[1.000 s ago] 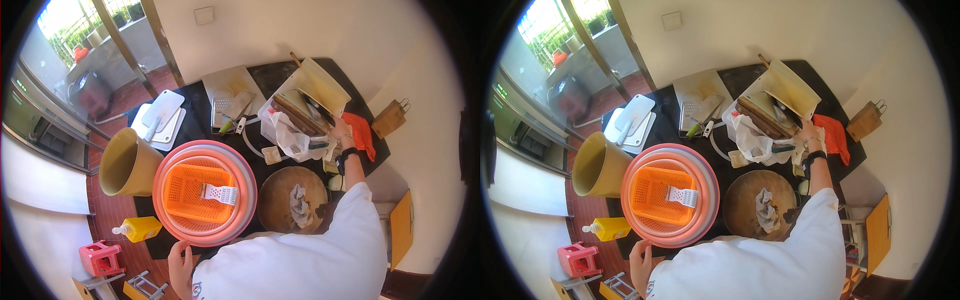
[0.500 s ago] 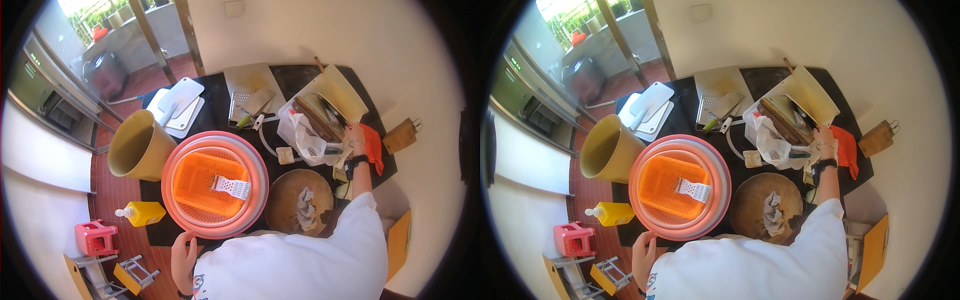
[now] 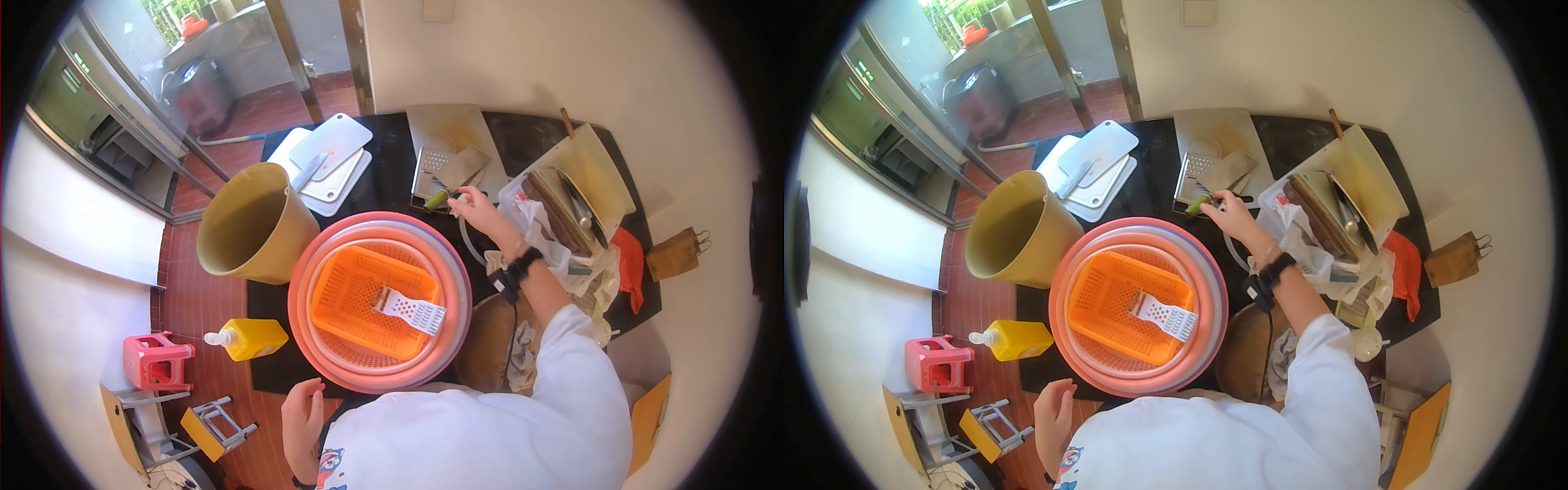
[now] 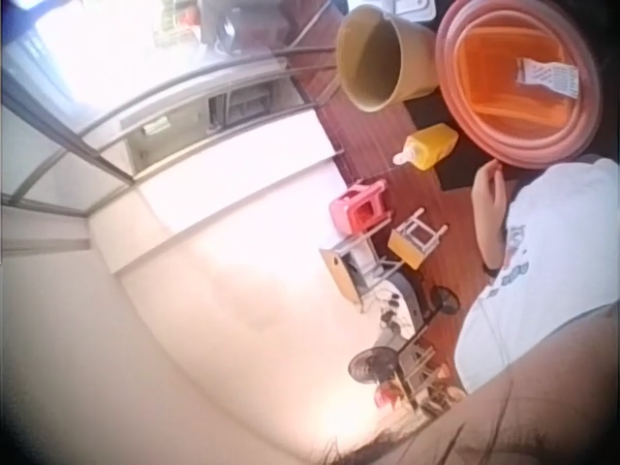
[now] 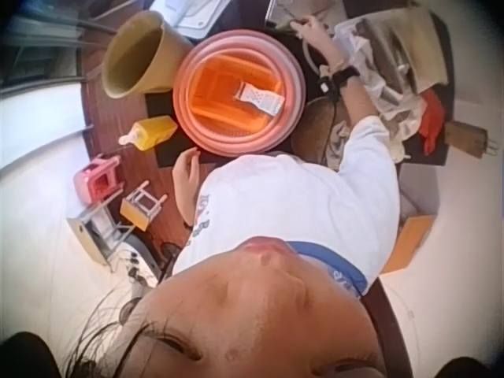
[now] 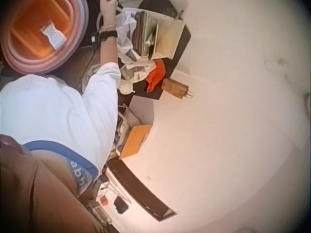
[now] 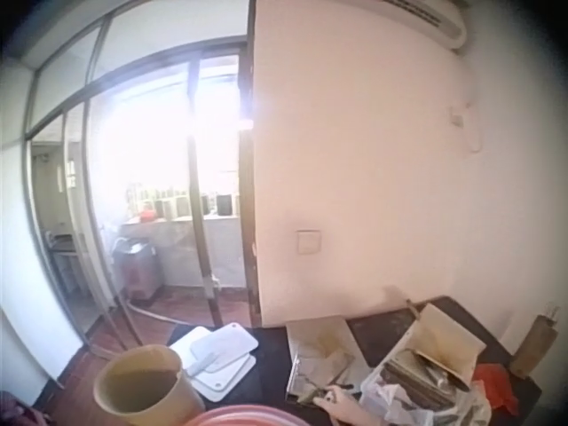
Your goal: Organizing and packing various kitchen bowls, tools, and cutting boards into a storage bin.
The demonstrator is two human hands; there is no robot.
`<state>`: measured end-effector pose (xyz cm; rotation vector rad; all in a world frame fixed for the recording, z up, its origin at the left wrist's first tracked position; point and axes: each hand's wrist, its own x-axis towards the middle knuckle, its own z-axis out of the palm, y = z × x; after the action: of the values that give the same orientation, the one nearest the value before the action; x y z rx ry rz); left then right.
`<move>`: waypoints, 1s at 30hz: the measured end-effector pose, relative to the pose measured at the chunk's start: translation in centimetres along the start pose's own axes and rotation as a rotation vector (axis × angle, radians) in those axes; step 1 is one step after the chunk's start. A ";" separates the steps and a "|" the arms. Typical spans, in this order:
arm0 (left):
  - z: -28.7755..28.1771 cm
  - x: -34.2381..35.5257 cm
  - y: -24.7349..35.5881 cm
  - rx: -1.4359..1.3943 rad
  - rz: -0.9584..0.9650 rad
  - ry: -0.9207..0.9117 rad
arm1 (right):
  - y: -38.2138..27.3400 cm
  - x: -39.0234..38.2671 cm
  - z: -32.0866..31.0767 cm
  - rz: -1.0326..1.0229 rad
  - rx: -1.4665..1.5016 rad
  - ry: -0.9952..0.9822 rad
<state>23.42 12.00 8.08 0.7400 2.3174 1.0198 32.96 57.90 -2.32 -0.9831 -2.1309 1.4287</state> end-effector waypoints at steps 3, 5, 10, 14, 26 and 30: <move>-1.0 -0.8 -1.4 0.014 -0.060 0.074 | 7.4 4.2 1.6 0.136 -0.333 0.117; -1.5 -1.1 -1.7 -0.025 -0.132 0.157 | 10.0 4.3 2.5 0.346 -0.388 0.145; -2.4 -1.6 -0.5 0.135 -0.214 0.089 | 10.7 5.5 4.2 0.086 -0.670 0.075; -1.4 -2.0 -2.7 0.044 -0.304 0.075 | 9.4 6.2 5.3 0.075 -0.777 0.093; -1.0 0.3 -0.5 0.044 -0.340 0.003 | 12.2 6.3 5.6 0.111 -0.659 0.461; -1.0 0.2 -0.4 0.060 -0.359 0.004 | 11.6 6.2 5.0 0.427 -0.454 0.556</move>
<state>22.54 11.37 8.31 0.3230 2.3784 0.7922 29.35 61.95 -15.26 -1.8423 -1.9046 0.6824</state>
